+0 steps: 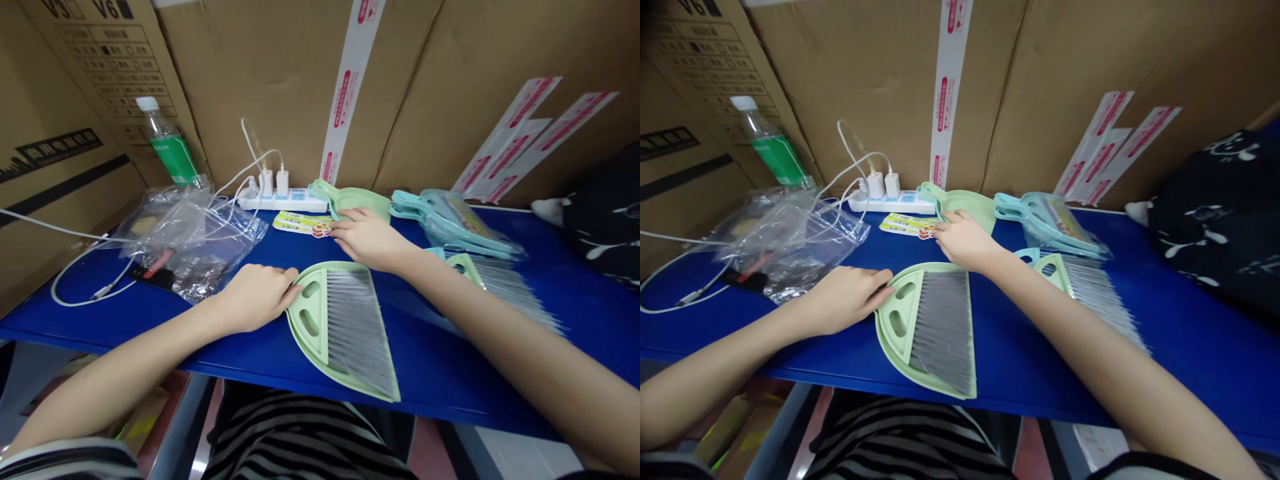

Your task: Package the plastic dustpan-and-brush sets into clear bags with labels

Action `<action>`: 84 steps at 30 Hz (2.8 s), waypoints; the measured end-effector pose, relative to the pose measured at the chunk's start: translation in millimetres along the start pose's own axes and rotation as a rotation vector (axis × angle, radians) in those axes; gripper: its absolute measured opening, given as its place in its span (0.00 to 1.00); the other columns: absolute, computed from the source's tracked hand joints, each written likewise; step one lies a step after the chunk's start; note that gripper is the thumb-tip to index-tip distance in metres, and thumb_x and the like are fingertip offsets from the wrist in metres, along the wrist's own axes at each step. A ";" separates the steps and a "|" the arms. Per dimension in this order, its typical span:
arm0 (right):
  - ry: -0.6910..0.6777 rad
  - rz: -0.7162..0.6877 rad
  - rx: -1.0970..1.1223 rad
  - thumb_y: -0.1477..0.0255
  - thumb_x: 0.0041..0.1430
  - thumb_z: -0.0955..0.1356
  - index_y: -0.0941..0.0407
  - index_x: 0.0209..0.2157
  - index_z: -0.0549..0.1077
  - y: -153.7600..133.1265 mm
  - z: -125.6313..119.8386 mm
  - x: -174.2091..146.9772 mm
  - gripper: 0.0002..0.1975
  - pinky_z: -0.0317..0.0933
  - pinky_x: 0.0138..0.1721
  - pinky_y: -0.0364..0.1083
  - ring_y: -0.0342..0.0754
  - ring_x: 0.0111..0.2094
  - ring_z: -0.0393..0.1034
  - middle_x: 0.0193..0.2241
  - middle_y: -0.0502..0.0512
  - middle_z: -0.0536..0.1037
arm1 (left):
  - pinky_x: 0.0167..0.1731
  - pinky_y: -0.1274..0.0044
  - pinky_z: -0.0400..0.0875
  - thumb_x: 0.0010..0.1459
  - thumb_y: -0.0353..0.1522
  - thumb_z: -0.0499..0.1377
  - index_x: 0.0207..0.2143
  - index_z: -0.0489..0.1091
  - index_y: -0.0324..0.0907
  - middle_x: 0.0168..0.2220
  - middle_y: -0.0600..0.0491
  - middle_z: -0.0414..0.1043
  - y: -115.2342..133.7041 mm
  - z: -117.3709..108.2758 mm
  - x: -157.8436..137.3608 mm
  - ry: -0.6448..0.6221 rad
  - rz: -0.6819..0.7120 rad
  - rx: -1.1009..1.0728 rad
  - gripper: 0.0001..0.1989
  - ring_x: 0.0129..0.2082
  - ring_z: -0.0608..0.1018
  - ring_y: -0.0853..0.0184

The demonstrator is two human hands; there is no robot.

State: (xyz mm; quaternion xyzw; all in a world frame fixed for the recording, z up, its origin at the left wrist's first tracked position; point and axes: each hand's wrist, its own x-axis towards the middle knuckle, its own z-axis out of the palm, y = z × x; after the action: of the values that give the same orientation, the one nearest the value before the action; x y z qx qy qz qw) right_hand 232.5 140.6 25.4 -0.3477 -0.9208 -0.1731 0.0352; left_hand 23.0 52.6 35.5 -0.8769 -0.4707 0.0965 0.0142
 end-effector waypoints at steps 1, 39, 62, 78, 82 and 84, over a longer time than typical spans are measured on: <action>0.005 -0.005 0.004 0.77 0.62 0.58 0.62 0.41 0.77 0.9 0.5 -0.2 0.17 0.56 0.50 0.57 0.59 0.51 0.66 0.43 0.64 0.79 | 0.27 0.73 0.67 0.67 0.37 0.42 0.36 0.65 0.41 0.29 0.50 0.75 0.2 -0.4 0.1 -0.003 0.001 0.002 0.16 0.29 0.79 0.58; -0.052 -0.031 0.029 0.78 0.62 0.58 0.63 0.41 0.78 4.2 7.8 2.4 0.18 0.51 0.58 0.65 0.61 0.60 0.58 0.47 0.63 0.77 | 0.27 0.72 0.67 0.67 0.37 0.41 0.36 0.65 0.41 0.29 0.51 0.75 2.0 -2.2 -0.1 -0.009 -0.004 0.017 0.15 0.29 0.79 0.58; -0.018 -0.128 -0.158 0.83 0.57 0.63 0.59 0.32 0.79 14.6 13.4 33.0 0.13 0.53 0.57 0.56 0.53 0.45 0.73 0.31 0.58 0.82 | 0.26 0.75 0.66 0.67 0.37 0.42 0.36 0.65 0.41 0.28 0.52 0.75 1.0 -2.6 0.4 -0.009 -0.017 0.013 0.16 0.29 0.79 0.61; 0.078 -0.113 -0.026 0.77 0.58 0.61 0.59 0.29 0.75 14.9 -15.4 16.1 0.12 0.56 0.45 0.51 0.51 0.32 0.70 0.27 0.60 0.78 | 0.27 0.75 0.67 0.67 0.37 0.42 0.36 0.65 0.42 0.27 0.52 0.74 0.1 -1.5 0.6 0.005 -0.012 0.025 0.16 0.29 0.79 0.60; 0.088 -0.127 0.092 0.76 0.58 0.60 0.59 0.30 0.74 9.1 -30.0 -12.5 0.11 0.57 0.34 0.47 0.50 0.30 0.68 0.28 0.60 0.77 | 0.26 0.75 0.66 0.67 0.38 0.42 0.36 0.65 0.42 0.26 0.52 0.74 0.4 -1.7 0.5 -0.005 -0.015 0.025 0.15 0.28 0.79 0.60; 0.067 -0.123 0.155 0.75 0.58 0.60 0.58 0.30 0.73 6.4 -35.7 -30.2 0.11 0.56 0.32 0.46 0.49 0.29 0.68 0.28 0.59 0.76 | 0.26 0.75 0.66 0.67 0.37 0.42 0.36 0.65 0.42 0.26 0.52 0.74 0.8 -1.9 0.8 -0.009 -0.015 0.030 0.15 0.28 0.79 0.60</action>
State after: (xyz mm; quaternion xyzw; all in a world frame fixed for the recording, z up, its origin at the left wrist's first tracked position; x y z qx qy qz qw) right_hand 257.5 113.8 55.2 -0.2809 -0.9493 -0.1145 0.0821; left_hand 24.4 52.9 37.2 -0.8725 -0.4759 0.1075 0.0258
